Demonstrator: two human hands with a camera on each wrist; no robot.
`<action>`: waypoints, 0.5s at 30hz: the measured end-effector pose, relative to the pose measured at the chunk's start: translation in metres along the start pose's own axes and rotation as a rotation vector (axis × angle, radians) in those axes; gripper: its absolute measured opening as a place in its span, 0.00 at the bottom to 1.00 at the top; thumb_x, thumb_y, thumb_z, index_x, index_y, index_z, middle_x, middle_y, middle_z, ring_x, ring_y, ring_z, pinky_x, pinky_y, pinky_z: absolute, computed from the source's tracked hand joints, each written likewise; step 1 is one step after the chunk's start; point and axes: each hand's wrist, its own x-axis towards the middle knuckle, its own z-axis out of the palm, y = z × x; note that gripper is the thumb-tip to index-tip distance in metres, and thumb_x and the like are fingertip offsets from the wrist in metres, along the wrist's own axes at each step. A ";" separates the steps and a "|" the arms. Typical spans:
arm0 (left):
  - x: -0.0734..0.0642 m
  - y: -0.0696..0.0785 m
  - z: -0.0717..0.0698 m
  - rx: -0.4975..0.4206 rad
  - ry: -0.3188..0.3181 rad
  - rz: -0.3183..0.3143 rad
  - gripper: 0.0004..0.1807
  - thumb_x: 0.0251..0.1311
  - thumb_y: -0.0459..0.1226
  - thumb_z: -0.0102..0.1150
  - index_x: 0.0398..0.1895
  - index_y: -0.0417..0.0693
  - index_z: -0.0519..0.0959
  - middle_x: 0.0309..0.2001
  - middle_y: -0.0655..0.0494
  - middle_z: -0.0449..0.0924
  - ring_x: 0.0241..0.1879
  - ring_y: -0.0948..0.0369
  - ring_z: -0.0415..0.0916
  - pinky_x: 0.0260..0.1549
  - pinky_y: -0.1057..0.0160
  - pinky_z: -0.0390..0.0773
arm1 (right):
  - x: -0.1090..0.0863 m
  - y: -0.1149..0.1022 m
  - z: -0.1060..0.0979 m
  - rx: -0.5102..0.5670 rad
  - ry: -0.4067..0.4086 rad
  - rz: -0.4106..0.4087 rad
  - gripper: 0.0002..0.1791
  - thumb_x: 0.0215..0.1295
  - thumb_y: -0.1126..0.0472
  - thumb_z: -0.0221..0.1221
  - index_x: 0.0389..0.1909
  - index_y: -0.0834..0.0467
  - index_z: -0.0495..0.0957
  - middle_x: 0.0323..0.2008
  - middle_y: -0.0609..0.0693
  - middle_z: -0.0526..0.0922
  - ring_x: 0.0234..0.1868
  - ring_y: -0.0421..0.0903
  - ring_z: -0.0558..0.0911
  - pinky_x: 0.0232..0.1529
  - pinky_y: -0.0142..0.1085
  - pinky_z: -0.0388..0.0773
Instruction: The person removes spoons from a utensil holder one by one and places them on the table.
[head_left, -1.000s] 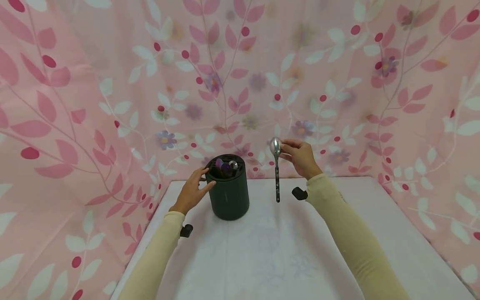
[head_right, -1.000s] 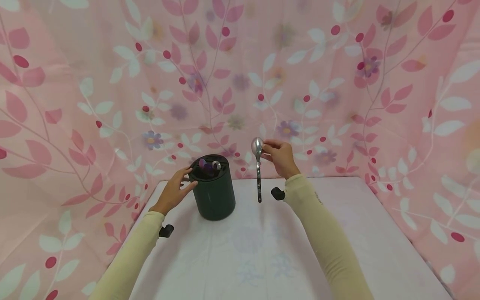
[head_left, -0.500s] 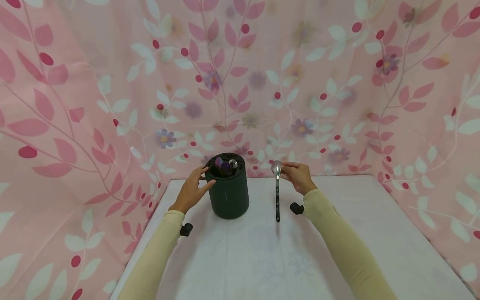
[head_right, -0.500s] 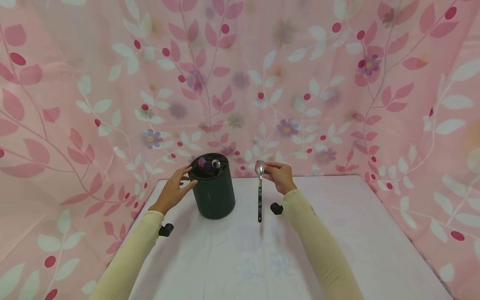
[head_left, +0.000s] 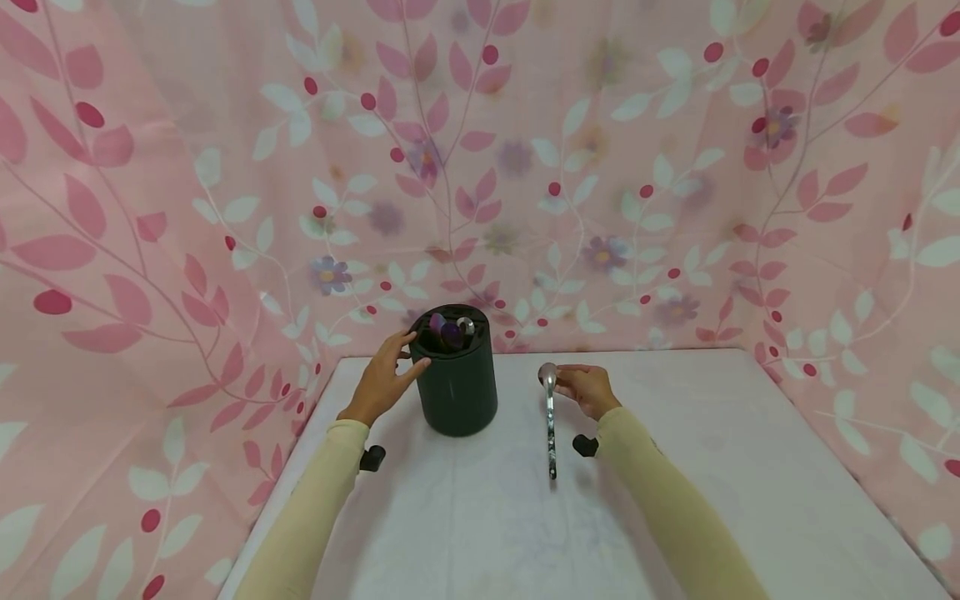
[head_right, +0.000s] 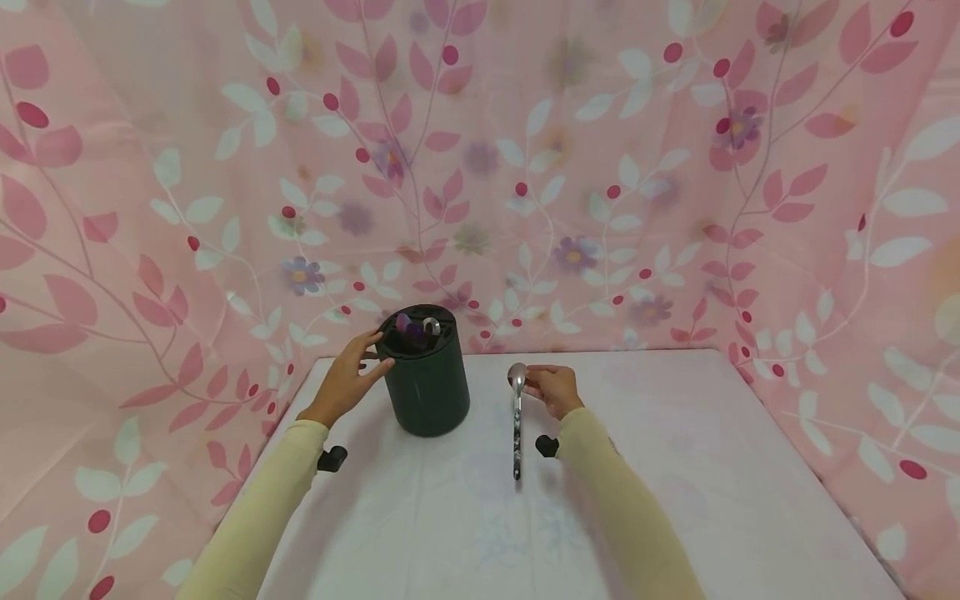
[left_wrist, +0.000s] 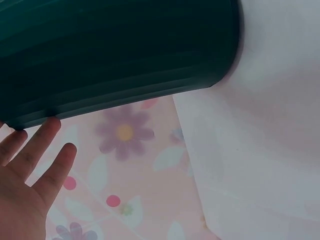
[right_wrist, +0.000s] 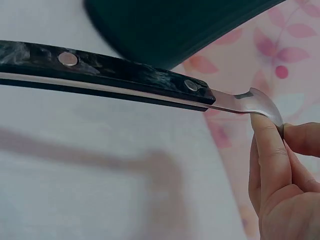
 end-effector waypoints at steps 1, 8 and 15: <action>0.000 0.000 0.000 0.000 0.003 0.004 0.41 0.62 0.63 0.53 0.73 0.53 0.62 0.73 0.55 0.57 0.57 0.54 0.73 0.57 0.48 0.73 | 0.001 0.005 0.000 -0.010 0.010 0.014 0.21 0.66 0.71 0.58 0.58 0.75 0.71 0.53 0.67 0.78 0.43 0.51 0.85 0.44 0.37 0.81; 0.001 -0.003 0.001 -0.004 0.000 -0.003 0.42 0.60 0.66 0.51 0.73 0.55 0.62 0.73 0.54 0.57 0.57 0.53 0.73 0.56 0.45 0.73 | 0.004 0.033 -0.004 -0.063 0.076 0.058 0.19 0.64 0.69 0.61 0.54 0.73 0.76 0.49 0.64 0.81 0.40 0.48 0.84 0.40 0.34 0.83; 0.000 -0.001 0.000 0.000 -0.002 -0.007 0.42 0.60 0.66 0.52 0.73 0.55 0.62 0.73 0.54 0.57 0.57 0.53 0.73 0.56 0.44 0.73 | 0.005 0.049 -0.008 -0.116 0.086 0.084 0.19 0.65 0.67 0.60 0.55 0.72 0.76 0.50 0.65 0.80 0.37 0.46 0.86 0.42 0.34 0.82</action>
